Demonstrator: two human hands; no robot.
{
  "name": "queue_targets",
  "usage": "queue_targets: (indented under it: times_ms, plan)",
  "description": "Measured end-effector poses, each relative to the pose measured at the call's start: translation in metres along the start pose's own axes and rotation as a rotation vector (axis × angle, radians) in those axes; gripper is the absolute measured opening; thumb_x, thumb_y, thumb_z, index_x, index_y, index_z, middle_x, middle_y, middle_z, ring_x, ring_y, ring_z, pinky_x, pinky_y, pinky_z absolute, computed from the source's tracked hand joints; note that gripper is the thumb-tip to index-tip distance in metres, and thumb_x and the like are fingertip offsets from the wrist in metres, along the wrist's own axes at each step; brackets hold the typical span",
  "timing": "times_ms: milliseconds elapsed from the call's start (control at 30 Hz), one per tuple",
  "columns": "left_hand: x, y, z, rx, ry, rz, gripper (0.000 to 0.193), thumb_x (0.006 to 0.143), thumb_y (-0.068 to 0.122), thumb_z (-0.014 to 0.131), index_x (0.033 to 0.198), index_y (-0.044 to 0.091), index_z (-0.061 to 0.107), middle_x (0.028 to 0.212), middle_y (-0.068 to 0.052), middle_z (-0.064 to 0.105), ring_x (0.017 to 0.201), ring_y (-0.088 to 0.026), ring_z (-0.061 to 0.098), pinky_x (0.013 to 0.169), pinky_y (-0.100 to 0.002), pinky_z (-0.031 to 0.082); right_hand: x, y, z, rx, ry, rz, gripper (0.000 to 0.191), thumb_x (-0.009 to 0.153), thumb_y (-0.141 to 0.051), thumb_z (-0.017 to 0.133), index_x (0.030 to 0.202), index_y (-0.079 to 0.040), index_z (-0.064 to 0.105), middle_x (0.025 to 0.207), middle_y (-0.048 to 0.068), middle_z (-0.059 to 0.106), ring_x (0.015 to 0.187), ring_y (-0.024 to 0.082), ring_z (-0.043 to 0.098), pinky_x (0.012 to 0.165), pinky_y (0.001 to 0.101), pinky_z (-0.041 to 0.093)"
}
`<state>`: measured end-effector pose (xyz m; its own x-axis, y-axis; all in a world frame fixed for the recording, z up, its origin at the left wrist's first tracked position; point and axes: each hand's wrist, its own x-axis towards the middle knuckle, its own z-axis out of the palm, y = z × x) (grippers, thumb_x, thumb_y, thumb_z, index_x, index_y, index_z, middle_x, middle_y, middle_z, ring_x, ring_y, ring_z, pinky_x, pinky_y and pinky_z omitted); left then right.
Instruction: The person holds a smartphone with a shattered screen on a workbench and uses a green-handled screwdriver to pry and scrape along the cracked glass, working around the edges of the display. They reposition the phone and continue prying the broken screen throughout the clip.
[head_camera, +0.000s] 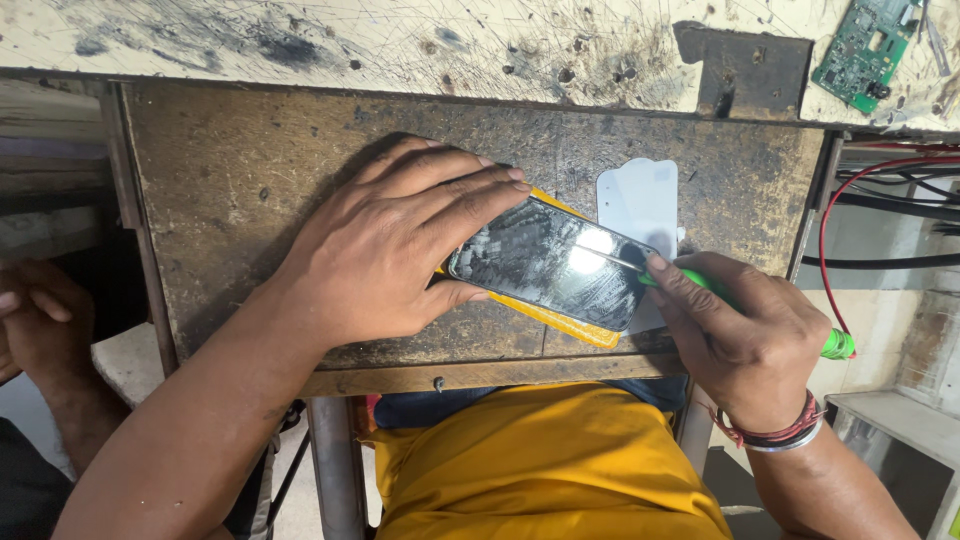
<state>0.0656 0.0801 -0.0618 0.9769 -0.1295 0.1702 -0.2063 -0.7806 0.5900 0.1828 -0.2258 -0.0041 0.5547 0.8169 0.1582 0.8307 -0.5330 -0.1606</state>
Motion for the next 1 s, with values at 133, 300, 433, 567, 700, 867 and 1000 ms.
queue_targets:
  times_ms: [133, 300, 433, 567, 700, 867, 1000]
  plan:
    - [0.0011, 0.0, 0.0008, 0.005, -0.007, -0.002, 0.092, 0.068, 0.044, 0.087, 0.147, 0.013, 0.051, 0.145, -0.006, 0.06, 0.138, -0.026, 0.049, 0.119, -0.05, 0.032, -0.0004, -0.0011, 0.0003, 0.003, -0.005, 0.0, 0.042, 0.085, -0.012, 0.089, 0.125, -0.02, 0.079, 0.109, 0.005, 0.074, 0.083, 0.021, 0.07, 0.069, 0.0318, 0.052]
    - [-0.0003, -0.0003, -0.0009, -0.004, -0.015, -0.009, 0.091, 0.069, 0.043, 0.087, 0.147, 0.014, 0.05, 0.146, -0.006, 0.059, 0.139, -0.026, 0.049, 0.12, -0.05, 0.032, 0.002, -0.0005, 0.0002, -0.006, 0.015, -0.003, 0.042, 0.085, -0.012, 0.089, 0.125, -0.02, 0.079, 0.11, 0.006, 0.074, 0.083, 0.022, 0.07, 0.069, 0.0325, 0.052]
    - [0.0017, 0.0002, 0.0014, 0.004, -0.025, -0.02, 0.092, 0.069, 0.044, 0.087, 0.147, 0.014, 0.05, 0.145, -0.006, 0.059, 0.138, -0.026, 0.048, 0.119, -0.051, 0.031, 0.0007, -0.0014, -0.0003, 0.003, 0.004, -0.005, 0.042, 0.085, -0.012, 0.089, 0.125, -0.02, 0.079, 0.11, 0.005, 0.074, 0.083, 0.021, 0.07, 0.07, 0.0325, 0.052]
    - [0.0008, -0.0002, 0.0008, -0.002, -0.027, -0.019, 0.092, 0.069, 0.045, 0.086, 0.148, 0.014, 0.049, 0.146, -0.006, 0.059, 0.139, -0.026, 0.048, 0.12, -0.051, 0.031, 0.0007, -0.0009, -0.0002, 0.002, 0.004, -0.002, 0.043, 0.084, -0.013, 0.089, 0.125, -0.02, 0.079, 0.109, 0.006, 0.074, 0.086, 0.022, 0.07, 0.069, 0.0327, 0.052]
    - [0.0011, 0.0002, 0.0011, 0.002, -0.027, -0.027, 0.092, 0.069, 0.045, 0.087, 0.147, 0.014, 0.049, 0.145, -0.006, 0.059, 0.139, -0.027, 0.048, 0.119, -0.051, 0.031, 0.0007, -0.0001, 0.0005, 0.003, 0.006, 0.007, 0.042, 0.085, -0.012, 0.089, 0.125, -0.02, 0.079, 0.11, 0.006, 0.074, 0.081, 0.021, 0.07, 0.07, 0.0322, 0.052]
    - [0.0007, -0.0002, 0.0009, -0.007, -0.016, -0.012, 0.092, 0.069, 0.045, 0.087, 0.147, 0.014, 0.049, 0.146, -0.006, 0.059, 0.139, -0.026, 0.049, 0.119, -0.05, 0.033, 0.0002, 0.0006, -0.0007, -0.001, -0.01, -0.005, 0.042, 0.086, -0.013, 0.089, 0.126, -0.021, 0.079, 0.109, 0.005, 0.074, 0.081, 0.021, 0.07, 0.069, 0.0323, 0.052]
    - [0.0014, 0.0, 0.0002, -0.004, -0.015, -0.008, 0.092, 0.068, 0.043, 0.087, 0.147, 0.013, 0.05, 0.145, -0.007, 0.06, 0.139, -0.027, 0.049, 0.119, -0.049, 0.033, 0.0015, 0.0016, 0.0009, -0.015, 0.008, 0.0, 0.042, 0.086, -0.013, 0.089, 0.126, -0.021, 0.078, 0.109, 0.006, 0.074, 0.086, 0.023, 0.07, 0.069, 0.0328, 0.052]
